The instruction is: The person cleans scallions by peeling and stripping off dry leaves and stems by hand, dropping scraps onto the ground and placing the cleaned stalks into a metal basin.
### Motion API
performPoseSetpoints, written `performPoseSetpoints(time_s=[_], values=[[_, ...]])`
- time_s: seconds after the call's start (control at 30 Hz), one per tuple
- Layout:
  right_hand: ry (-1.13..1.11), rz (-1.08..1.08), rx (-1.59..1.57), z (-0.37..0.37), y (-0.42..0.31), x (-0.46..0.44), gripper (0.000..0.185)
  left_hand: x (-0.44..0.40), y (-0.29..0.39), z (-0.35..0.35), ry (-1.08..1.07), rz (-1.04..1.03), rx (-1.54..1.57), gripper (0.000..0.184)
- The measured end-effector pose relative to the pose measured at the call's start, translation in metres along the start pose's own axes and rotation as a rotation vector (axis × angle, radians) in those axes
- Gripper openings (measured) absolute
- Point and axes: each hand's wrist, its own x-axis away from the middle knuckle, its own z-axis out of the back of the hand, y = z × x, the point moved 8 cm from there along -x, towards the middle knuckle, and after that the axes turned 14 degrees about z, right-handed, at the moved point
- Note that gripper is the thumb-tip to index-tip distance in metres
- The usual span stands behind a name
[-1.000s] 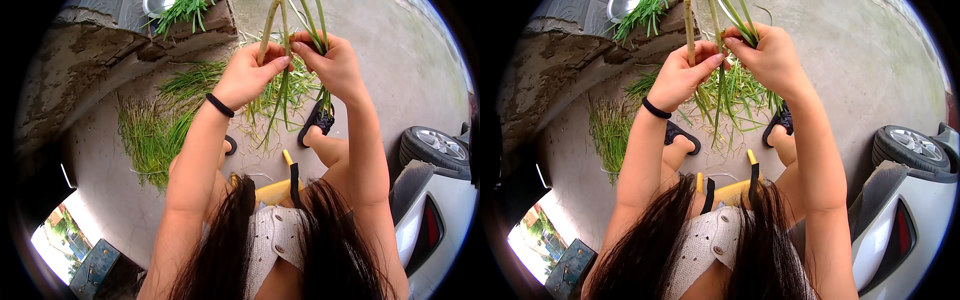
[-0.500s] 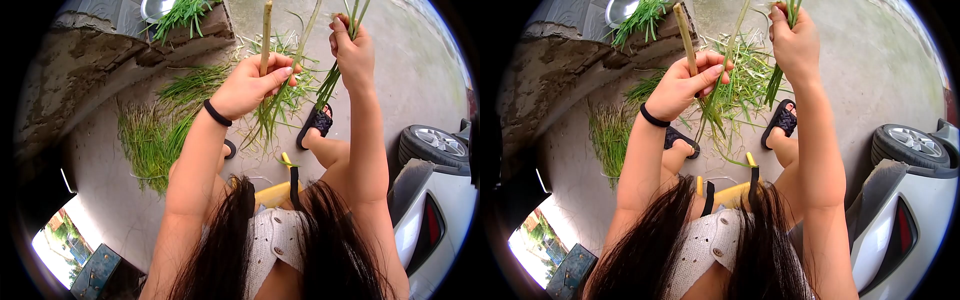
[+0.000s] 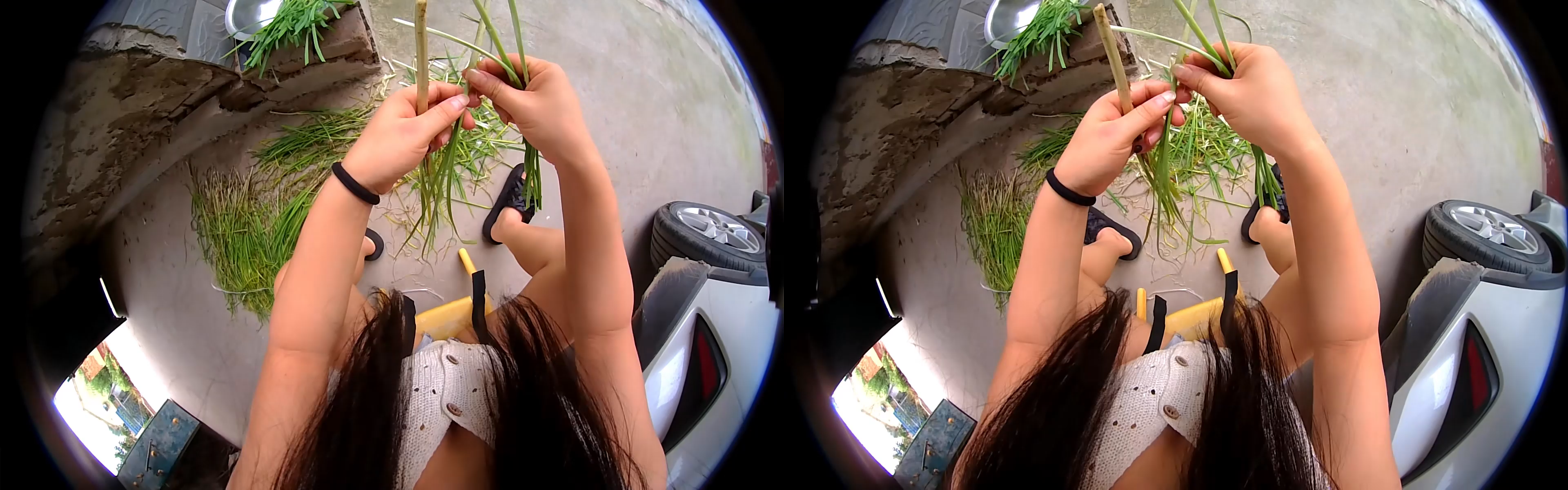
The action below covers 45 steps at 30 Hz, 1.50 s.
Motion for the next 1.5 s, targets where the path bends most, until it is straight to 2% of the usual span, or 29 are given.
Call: performPoseSetpoints(time_s=[0.13, 0.23, 0.5, 0.63, 0.77, 0.83, 0.9, 0.97, 1.03, 1.13, 1.33, 1.5], values=[[0.021, 0.113, 0.009, -0.006, -0.001, -0.004, 0.018, -0.001, -0.002, 0.006, 0.002, 0.003, -0.029, 0.022], [0.143, 0.159, -0.006, 0.004, -0.004, -0.008, 0.019, 0.001, 0.000, 0.006, -0.021, -0.003, -0.018, 0.023], [0.656, 0.212, -0.250, 0.097, 0.013, -0.009, 0.020, 0.005, -0.004, 0.000, -0.053, 0.033, -0.091, 0.024], [0.806, 0.153, -0.174, 0.107, 0.016, -0.001, 0.022, 0.003, -0.004, 0.001, -0.045, 0.041, -0.082, 0.024], [0.960, 0.284, -0.193, 0.126, 0.014, 0.008, 0.017, 0.000, -0.003, 0.004, -0.021, 0.027, -0.018, 0.025], [0.800, 0.210, -0.052, 0.112, 0.006, 0.004, 0.019, -0.001, -0.004, 0.005, -0.013, 0.020, 0.010, 0.025], [0.446, 0.064, -0.125, 0.073, 0.009, -0.004, 0.022, -0.003, -0.004, 0.003, -0.023, 0.026, 0.003, 0.026], [0.185, -0.057, -0.242, 0.035, 0.009, -0.005, 0.026, -0.003, -0.006, 0.002, -0.034, 0.038, -0.006, 0.026], [0.063, -0.089, -0.311, 0.008, 0.000, -0.002, 0.029, -0.003, -0.006, -0.001, -0.045, 0.046, -0.016, 0.026], [0.027, -0.087, -0.321, -0.008, -0.003, 0.002, 0.027, -0.005, -0.009, -0.003, -0.105, 0.037, -0.002, 0.027], [0.035, -0.028, -0.300, -0.007, -0.004, -0.002, 0.026, -0.002, -0.002, -0.001, 0.001, -0.012, 0.017, 0.023], [0.034, -0.018, -0.291, -0.009, -0.003, -0.002, 0.021, -0.003, -0.003, -0.001, -0.046, -0.030, 0.016, 0.022]])
